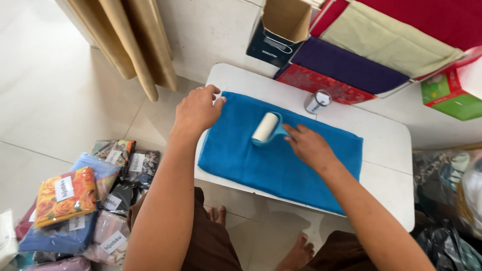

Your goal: The person takes a blue cloth from a bag, spreads it on a table, and uses a lint roller to remove lint from it.

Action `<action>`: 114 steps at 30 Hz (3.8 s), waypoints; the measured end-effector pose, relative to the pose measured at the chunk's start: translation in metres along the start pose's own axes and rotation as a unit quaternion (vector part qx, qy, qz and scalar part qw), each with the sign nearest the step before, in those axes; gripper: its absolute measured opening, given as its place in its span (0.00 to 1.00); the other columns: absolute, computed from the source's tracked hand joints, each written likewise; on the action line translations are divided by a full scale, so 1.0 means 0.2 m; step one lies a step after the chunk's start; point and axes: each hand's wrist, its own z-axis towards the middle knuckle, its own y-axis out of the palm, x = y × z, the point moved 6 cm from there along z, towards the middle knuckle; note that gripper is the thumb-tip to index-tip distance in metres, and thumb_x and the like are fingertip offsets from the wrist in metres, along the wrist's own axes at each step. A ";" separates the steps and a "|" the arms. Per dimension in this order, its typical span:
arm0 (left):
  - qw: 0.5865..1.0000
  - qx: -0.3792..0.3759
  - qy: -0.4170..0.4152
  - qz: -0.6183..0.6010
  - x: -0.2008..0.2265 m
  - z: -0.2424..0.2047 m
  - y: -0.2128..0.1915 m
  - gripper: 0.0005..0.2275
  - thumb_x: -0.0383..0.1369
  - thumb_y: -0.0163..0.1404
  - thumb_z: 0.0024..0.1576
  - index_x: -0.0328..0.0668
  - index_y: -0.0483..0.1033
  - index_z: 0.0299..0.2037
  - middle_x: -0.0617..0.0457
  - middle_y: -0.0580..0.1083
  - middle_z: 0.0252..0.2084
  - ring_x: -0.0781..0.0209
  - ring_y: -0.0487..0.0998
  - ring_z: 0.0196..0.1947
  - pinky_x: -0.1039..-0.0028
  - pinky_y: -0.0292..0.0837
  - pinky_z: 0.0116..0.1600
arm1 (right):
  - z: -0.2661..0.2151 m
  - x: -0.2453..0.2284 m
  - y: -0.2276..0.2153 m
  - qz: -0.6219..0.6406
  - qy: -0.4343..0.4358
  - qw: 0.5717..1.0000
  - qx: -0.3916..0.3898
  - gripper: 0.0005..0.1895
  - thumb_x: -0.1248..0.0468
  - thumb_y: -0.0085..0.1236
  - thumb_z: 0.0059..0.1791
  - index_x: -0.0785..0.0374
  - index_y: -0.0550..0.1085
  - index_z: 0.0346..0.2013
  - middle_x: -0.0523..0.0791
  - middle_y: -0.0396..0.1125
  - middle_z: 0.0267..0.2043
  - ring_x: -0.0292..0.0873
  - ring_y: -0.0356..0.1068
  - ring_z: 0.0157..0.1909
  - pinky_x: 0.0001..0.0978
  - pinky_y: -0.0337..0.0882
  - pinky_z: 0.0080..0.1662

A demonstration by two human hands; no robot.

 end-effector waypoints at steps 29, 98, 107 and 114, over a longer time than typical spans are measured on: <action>0.982 -0.178 -0.056 0.025 -0.24 0.14 0.19 0.22 0.44 0.44 0.65 0.47 0.71 0.68 0.36 0.75 0.61 0.38 0.74 0.63 0.49 0.67 0.65 | -0.52 0.90 0.07 0.211 0.210 0.948 -0.112 0.24 0.57 0.64 0.48 0.47 0.77 0.60 0.59 0.76 0.49 0.65 0.74 0.51 0.53 0.72 0.50; 0.973 -0.188 -0.080 0.103 -0.12 0.06 0.21 0.26 0.54 0.48 0.62 0.58 0.68 0.68 0.52 0.72 0.65 0.48 0.72 0.65 0.48 0.65 0.69 | -1.16 0.73 -0.09 0.109 0.227 0.949 -0.188 0.25 0.55 0.61 0.46 0.40 0.76 0.59 0.39 0.77 0.47 0.39 0.77 0.37 0.31 0.79 0.47; 0.987 -0.154 -0.030 0.037 -0.13 0.06 0.20 0.22 0.44 0.50 0.65 0.44 0.73 0.65 0.35 0.75 0.60 0.36 0.77 0.58 0.48 0.74 0.57 | -0.73 0.14 0.13 0.076 0.056 0.974 -0.206 0.24 0.48 0.48 0.54 0.35 0.67 0.67 0.46 0.72 0.44 0.55 0.75 0.46 0.45 0.77 0.45; 0.988 -0.147 -0.023 0.042 -0.13 0.05 0.19 0.21 0.43 0.51 0.64 0.43 0.74 0.64 0.36 0.75 0.58 0.36 0.78 0.56 0.49 0.76 0.55 | -0.18 -0.48 0.18 0.095 -0.030 0.984 -0.148 0.23 0.50 0.46 0.55 0.35 0.66 0.67 0.47 0.67 0.42 0.56 0.73 0.45 0.45 0.75 0.43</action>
